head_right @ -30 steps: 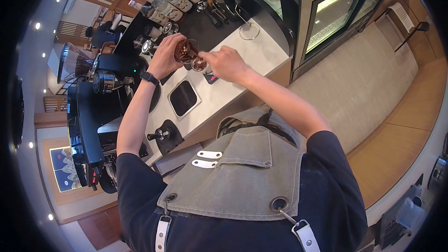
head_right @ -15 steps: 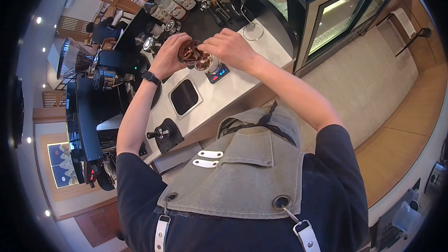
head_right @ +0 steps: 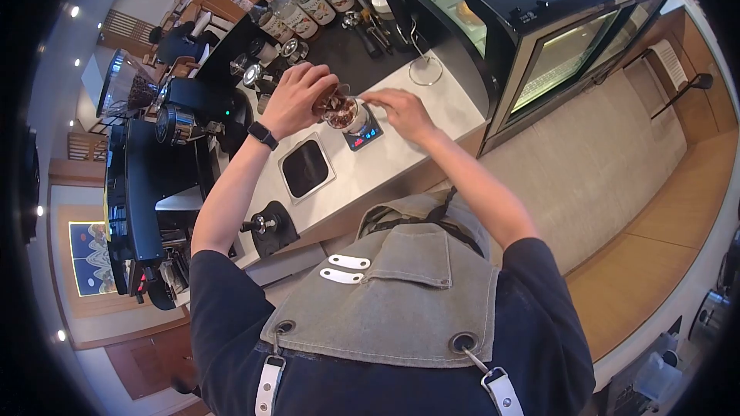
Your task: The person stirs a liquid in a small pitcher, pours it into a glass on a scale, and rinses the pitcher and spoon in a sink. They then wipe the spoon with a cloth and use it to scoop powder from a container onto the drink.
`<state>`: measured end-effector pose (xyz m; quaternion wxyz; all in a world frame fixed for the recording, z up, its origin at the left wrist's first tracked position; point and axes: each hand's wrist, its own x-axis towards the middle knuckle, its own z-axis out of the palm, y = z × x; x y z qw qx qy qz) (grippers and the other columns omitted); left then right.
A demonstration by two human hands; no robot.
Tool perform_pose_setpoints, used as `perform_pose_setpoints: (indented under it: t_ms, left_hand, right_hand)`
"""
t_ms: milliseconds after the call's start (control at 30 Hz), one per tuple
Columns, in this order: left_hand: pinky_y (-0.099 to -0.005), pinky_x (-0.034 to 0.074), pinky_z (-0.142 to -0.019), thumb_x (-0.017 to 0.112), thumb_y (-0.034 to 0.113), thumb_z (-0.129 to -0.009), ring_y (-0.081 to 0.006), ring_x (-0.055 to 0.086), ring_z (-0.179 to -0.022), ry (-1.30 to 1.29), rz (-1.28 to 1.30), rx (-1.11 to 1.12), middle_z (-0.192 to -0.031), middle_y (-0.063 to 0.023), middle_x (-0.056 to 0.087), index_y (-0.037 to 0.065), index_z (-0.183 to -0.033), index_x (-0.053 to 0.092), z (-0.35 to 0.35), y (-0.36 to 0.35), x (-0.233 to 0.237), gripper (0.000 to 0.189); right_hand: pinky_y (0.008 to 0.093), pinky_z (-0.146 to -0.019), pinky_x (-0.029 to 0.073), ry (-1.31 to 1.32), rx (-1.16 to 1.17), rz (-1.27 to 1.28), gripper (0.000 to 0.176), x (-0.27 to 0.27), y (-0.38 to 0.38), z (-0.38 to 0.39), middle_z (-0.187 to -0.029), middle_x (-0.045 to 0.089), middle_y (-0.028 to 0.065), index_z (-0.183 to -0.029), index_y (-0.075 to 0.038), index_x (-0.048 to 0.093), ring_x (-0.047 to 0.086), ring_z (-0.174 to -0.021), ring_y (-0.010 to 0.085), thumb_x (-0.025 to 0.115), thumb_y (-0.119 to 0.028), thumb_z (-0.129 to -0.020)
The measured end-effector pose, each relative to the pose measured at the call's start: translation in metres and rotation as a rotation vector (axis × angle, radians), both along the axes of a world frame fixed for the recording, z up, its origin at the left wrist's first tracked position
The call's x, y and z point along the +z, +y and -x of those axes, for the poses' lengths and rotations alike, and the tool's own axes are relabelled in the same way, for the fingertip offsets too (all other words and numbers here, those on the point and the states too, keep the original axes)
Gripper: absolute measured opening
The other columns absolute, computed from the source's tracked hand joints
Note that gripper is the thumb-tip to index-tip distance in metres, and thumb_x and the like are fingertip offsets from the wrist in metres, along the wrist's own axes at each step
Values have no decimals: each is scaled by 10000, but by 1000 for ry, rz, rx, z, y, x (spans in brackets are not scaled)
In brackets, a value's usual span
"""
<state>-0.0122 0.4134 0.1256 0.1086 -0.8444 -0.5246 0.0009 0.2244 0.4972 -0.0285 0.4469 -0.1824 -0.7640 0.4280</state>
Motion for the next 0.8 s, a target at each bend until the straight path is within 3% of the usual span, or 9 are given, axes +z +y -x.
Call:
perform_pose_setpoints:
  t_ms: [100, 233, 400, 600, 800]
  left_hand:
    - [-458, 358, -1133, 829, 147, -730, -291, 484, -1309, 54, -10, 27, -1383, -27, 538, 223, -1383, 552, 3, 0, -4, 713]
    - [-453, 345, -1113, 855, 130, -675, -284, 473, -1321, 45, -31, 36, -1366, -13, 531, 225, -1364, 549, 4, -3, -8, 760]
    - [-456, 330, -1085, 868, 168, -693, -275, 466, -1325, 98, -59, 15, -1369, -4, 531, 244, -1369, 553, 2, -2, -12, 749]
    - [-463, 318, -1079, 869, 192, -710, -262, 452, -1339, 144, -99, 52, -1393, 7, 528, 264, -1374, 559, 9, -6, -16, 736]
    - [-457, 316, -1066, 878, 189, -685, -259, 447, -1337, 149, -89, 52, -1401, 12, 516, 266, -1378, 555, 10, -7, -20, 768]
  right_hand:
    - [338, -915, 600, 4, 19, 235, 315, -15, -16, -16, -1095, 772, 141, -1192, -15, 742, 760, -1010, 246, 548, 74, -962]
    - [345, -917, 599, 39, -8, 200, 336, -10, -15, -27, -1098, 769, 142, -1185, -16, 748, 757, -1005, 244, 535, 95, -951]
    - [340, -918, 599, 77, -57, 65, 336, -2, -1, -5, -1104, 769, 141, -1183, -18, 752, 755, -1016, 243, 557, 105, -938]
    - [339, -922, 594, 15, -37, 291, 300, -26, -22, -24, -1103, 774, 137, -1179, -24, 755, 753, -1033, 243, 575, 75, -961]
    - [338, -925, 589, 103, -60, 206, 297, -11, -10, -11, -1108, 779, 130, -1194, -45, 754, 753, -1035, 225, 583, 60, -975]
